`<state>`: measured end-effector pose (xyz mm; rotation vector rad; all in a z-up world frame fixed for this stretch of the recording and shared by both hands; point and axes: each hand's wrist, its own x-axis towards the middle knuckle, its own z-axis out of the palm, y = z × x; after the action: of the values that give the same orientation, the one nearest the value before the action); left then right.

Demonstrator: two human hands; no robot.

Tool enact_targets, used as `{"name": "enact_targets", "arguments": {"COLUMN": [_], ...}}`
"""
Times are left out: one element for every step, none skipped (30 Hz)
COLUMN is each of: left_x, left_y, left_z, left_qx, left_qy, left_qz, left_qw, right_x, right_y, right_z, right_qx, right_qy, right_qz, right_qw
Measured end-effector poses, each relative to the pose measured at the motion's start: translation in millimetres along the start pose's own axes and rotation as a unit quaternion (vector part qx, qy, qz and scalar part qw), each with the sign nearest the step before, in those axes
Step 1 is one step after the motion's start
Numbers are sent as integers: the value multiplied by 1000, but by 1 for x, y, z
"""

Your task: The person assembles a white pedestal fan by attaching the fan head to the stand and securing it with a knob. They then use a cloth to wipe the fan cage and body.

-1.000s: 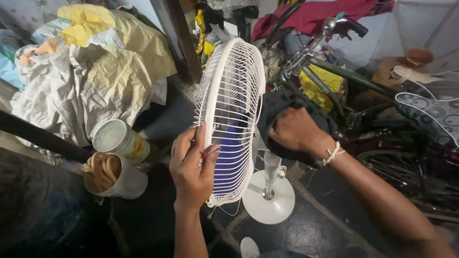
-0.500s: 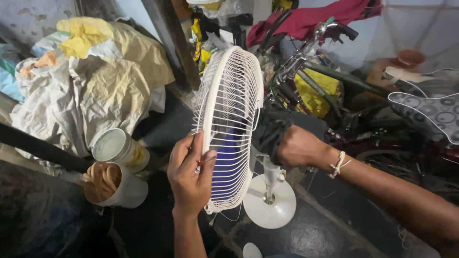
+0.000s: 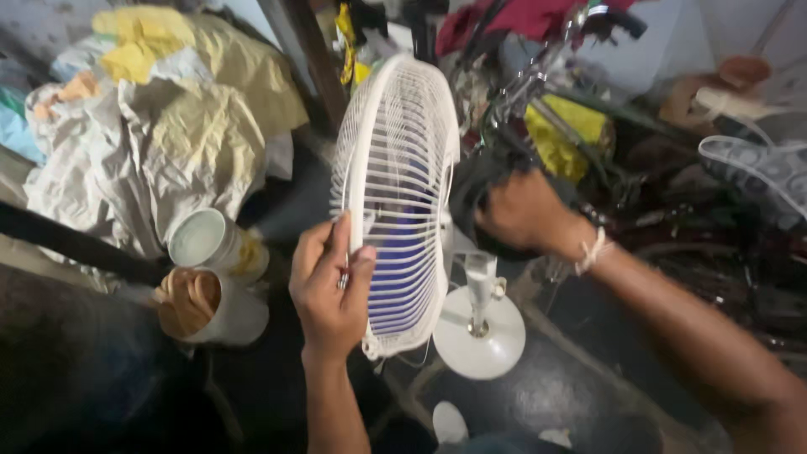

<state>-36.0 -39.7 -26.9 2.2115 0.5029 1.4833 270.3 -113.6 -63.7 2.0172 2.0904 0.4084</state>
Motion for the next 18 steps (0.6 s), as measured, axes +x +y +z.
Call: {"name": "enact_targets", "arguments": {"left_x": [-3,0,4,3,3,4,5,4,3,3,3,3,2,1,1,0,-1,-1], "left_y": [2,2,2,4,4,5,5,5,6,8,9,11,13,15,16,17,19,19], "left_z": [0,1,2,3,4,5,6,8,9,10,11,12,14,16,17,17,16,16], "left_qx": [-8,-19,-29,-27,-25,-23,-2,19,39,47,55,62,54,47,40,46,52,58], "left_qy": [-2,0,2,6,10,15,22,29,36,35,34,34,29,25,21,23,24,25], "left_qz": [-4,1,7,6,6,7,26,42,59,62,66,69,57,46,34,37,40,44], "left_qw": [1000,1000,1000,1000,1000,1000,999,999,997,996,996,995,996,998,998,998,998,997], "right_x": [3,12,16,15,14,13,11,6,3,1,-3,-7,-12,-17,-22,-28,-35,-42], "right_y": [3,9,14,16,18,20,21,22,22,24,27,31,35,39,44,51,59,68], "right_z": [3,2,2,4,7,8,10,12,15,17,18,21,25,30,36,44,53,64], "right_qx": [56,106,155,164,173,180,176,171,167,161,156,149,162,175,188,221,253,286], "right_qy": [-13,-17,-21,-35,-49,-62,-58,-56,-53,-60,-66,-72,-78,-83,-87,-97,-107,-116], "right_qz": [27,59,91,97,103,109,106,102,98,88,78,68,79,89,100,130,159,189], "right_qw": [998,992,984,981,978,976,977,978,980,981,983,984,981,977,973,962,948,932]}}
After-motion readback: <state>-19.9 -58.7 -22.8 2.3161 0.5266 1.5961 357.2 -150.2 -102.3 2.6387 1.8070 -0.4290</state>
